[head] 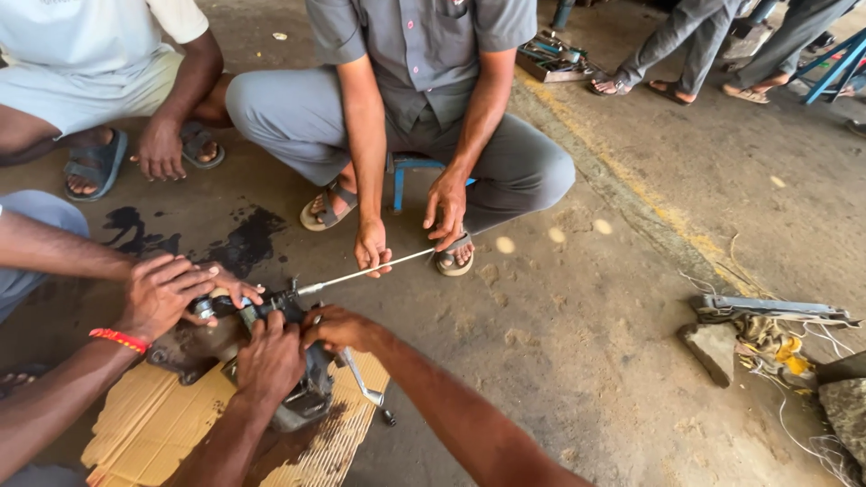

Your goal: Collaboratively dismantling or repairing a mechanical vehicle component, likely a turbocharger or steering pump, using hand tools in a service bay.

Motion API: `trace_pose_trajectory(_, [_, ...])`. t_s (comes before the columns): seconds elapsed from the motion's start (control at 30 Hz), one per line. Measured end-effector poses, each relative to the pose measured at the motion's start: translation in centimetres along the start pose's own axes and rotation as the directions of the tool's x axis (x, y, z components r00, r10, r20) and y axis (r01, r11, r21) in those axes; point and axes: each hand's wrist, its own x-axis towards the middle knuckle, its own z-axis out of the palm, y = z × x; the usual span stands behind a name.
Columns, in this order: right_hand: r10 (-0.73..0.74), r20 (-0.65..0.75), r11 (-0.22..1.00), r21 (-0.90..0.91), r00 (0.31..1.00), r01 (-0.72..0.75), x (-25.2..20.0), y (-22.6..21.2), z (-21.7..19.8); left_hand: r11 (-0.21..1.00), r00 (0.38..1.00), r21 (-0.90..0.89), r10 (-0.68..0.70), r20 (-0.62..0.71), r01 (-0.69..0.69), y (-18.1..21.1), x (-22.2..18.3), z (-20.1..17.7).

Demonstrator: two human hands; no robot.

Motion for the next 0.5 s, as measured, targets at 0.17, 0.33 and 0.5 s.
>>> trace_pose_trajectory(0.17, [0.090, -0.081, 0.989, 0.122, 0.993, -0.080, 0.3, 0.8, -1.0, 0.994, 0.991, -0.021, -0.112, -0.076, 0.111, 1.3, 0.0, -0.6])
trace_pose_trajectory(0.33, [0.109, -0.078, 0.990, 0.097, 0.991, -0.101, 0.0, 0.8, -0.6, 0.989, 0.985, 0.105, -0.086, -0.151, 0.102, 1.3, 0.4, 0.8])
trace_pose_trajectory(0.5, [0.103, -0.085, 0.991, 0.094, 0.991, -0.095, 1.4, 2.0, -0.1, 0.997, 0.980, 0.079, 0.005, -0.198, 0.011, 1.7, -0.8, -0.2])
